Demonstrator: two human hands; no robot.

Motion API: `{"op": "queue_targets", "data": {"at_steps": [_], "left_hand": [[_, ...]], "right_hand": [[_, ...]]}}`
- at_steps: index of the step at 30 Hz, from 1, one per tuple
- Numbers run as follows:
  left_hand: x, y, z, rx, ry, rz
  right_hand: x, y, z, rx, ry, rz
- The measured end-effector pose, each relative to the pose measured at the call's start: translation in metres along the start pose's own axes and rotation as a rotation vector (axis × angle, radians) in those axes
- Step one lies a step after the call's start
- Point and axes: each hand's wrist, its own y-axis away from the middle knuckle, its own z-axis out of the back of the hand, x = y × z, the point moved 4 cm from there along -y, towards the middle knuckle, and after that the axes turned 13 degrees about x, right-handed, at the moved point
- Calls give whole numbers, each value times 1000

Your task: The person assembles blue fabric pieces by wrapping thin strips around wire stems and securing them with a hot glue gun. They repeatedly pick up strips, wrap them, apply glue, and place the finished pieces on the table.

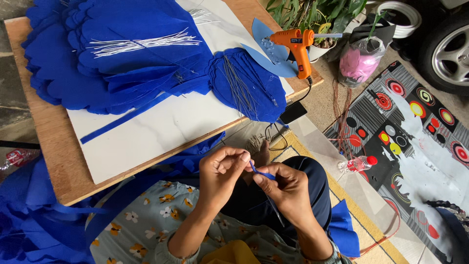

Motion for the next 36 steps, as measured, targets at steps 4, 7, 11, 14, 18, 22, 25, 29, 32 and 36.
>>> {"op": "queue_targets", "data": {"at_steps": [4,7,11,14,18,22,25,29,32,36], "left_hand": [[-9,3,-1,-33,-219,-116],[-16,5,-3,-53,-354,-209],[-18,8,-6,-148,-584,-332],[-16,10,-9,-199,-671,-369],[-17,9,-8,-226,-679,-339],[-2,-1,1,71,-247,-122],[8,-6,2,270,-47,-5],[7,-7,1,321,-55,54],[5,-5,1,227,-185,18],[1,-6,-1,175,-368,-104]], "right_hand": [[4,0,0,21,-2,-47],[6,0,-1,9,1,-34],[5,4,-3,-99,125,-23],[16,5,-8,-169,432,45],[20,5,-14,-191,494,158],[-7,1,0,-114,193,-11],[-22,-3,4,28,-256,-100],[-25,-5,1,127,-522,-160],[-9,-5,4,47,-175,-72],[-5,-1,4,0,-42,-59]]}}
